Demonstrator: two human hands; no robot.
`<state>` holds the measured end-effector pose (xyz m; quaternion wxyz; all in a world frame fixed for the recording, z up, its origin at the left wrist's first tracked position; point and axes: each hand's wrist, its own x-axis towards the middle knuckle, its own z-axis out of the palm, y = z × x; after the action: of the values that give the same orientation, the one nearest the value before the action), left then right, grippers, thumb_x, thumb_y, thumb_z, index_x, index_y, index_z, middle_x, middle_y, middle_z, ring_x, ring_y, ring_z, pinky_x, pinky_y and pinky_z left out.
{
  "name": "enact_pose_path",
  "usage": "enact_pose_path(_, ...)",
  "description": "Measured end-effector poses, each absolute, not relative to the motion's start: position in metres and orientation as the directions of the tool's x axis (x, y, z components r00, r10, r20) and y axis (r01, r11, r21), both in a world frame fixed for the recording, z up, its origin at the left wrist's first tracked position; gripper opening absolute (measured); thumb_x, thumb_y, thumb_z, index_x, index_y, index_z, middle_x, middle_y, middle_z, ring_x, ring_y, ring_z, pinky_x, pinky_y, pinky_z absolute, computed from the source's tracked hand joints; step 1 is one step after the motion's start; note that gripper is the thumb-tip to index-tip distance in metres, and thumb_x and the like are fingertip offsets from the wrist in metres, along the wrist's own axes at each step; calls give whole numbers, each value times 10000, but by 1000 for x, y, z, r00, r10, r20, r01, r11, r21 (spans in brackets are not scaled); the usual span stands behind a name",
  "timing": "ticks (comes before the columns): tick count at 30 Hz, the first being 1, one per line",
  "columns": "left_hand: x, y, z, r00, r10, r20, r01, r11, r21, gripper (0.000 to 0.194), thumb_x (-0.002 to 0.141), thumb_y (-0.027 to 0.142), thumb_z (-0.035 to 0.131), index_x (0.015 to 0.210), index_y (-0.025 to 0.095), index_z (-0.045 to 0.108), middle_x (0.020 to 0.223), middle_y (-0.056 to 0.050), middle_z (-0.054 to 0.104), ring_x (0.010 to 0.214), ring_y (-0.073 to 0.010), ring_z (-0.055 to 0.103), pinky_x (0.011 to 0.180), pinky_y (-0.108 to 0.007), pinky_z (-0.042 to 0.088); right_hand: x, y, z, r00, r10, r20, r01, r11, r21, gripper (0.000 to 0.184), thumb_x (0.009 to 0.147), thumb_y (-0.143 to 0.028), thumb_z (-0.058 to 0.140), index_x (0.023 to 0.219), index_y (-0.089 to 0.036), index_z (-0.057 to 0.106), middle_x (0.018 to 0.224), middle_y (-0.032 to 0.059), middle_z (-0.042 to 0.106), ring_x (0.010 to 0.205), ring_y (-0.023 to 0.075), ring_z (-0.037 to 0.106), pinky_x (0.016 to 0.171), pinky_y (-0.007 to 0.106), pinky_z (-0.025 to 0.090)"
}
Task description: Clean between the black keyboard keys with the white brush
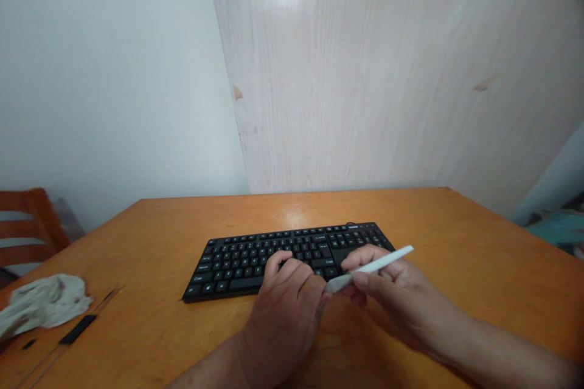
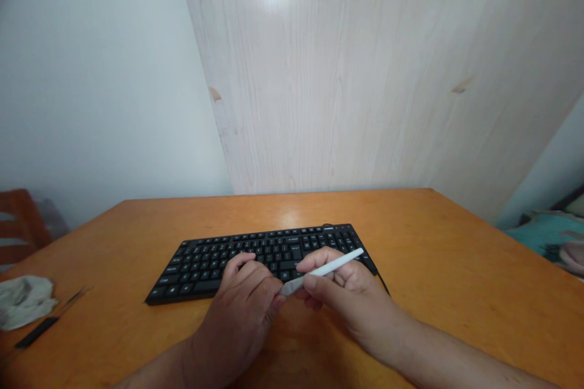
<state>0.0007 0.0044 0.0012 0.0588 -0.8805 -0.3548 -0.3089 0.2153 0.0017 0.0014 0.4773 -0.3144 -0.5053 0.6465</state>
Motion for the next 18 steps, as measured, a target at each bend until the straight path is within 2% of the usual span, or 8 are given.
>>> enact_pose_path(18, 1, 6, 4, 572, 593, 568, 649, -750, 129, 199, 973, 197, 447, 808, 187, 558, 759, -2, 583, 774, -180, 514, 990, -509, 323, 220, 5, 3, -371, 927, 62, -300, -57, -952, 113, 909, -289, 659, 983, -204, 655, 842, 50, 712, 752, 159, 612, 682, 308, 424)
